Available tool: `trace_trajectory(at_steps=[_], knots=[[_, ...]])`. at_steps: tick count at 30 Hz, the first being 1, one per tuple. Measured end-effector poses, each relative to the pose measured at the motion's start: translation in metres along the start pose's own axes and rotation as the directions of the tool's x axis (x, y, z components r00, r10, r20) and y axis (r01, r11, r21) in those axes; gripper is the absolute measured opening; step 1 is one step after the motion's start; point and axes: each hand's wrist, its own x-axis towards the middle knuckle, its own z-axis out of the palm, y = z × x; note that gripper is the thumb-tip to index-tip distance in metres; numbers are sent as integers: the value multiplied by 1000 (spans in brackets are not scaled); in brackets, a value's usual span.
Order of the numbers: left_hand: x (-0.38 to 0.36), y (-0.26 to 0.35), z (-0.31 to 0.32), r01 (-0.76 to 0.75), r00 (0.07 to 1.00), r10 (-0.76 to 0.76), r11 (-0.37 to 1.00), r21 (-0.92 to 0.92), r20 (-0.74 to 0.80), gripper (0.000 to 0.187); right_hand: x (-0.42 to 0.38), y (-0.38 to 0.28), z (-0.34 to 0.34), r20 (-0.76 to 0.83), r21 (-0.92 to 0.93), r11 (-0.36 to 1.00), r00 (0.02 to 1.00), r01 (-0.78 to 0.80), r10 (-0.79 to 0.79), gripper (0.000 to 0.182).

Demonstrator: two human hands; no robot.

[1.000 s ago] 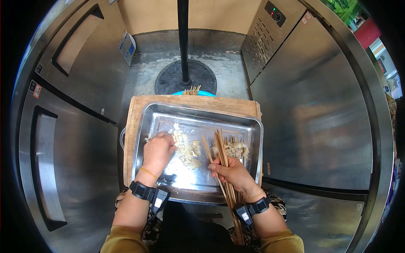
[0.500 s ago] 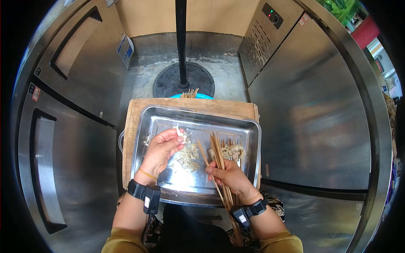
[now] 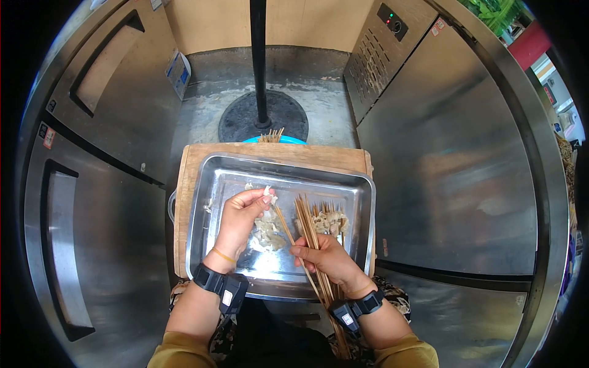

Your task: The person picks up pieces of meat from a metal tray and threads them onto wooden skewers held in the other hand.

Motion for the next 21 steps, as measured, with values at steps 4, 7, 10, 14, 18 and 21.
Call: trace_trajectory(at_steps=[4, 7, 10, 14, 18, 21], knots=[[0, 0, 0, 50, 998, -46, 995, -92, 38, 19, 0, 1, 0, -3, 2, 1000, 1000, -2, 2, 11], [-2, 1, 2, 57, 996, -50, 994, -97, 68, 19, 1, 2, -1, 2, 3, 1000, 1000, -3, 3, 10], [-4, 2, 4, 48, 997, -41, 992, -120, 62, 18, 0, 0, 1, -13, -4, 1000, 1000, -13, 12, 9], [-4, 2, 2, 56, 996, -47, 992, -115, 77, 16, 1, 1, 2, -29, -12, 1000, 999, -17, 17, 8], [-7, 2, 1, 65, 993, -56, 995, -80, 103, 16, 4, 6, 1, -44, -27, 1000, 999, -11, 10, 9], [-11, 0, 3, 59, 991, -51, 996, -61, 126, 16, 3, 4, 1, -52, -28, 999, 999, -17, 15, 8]])
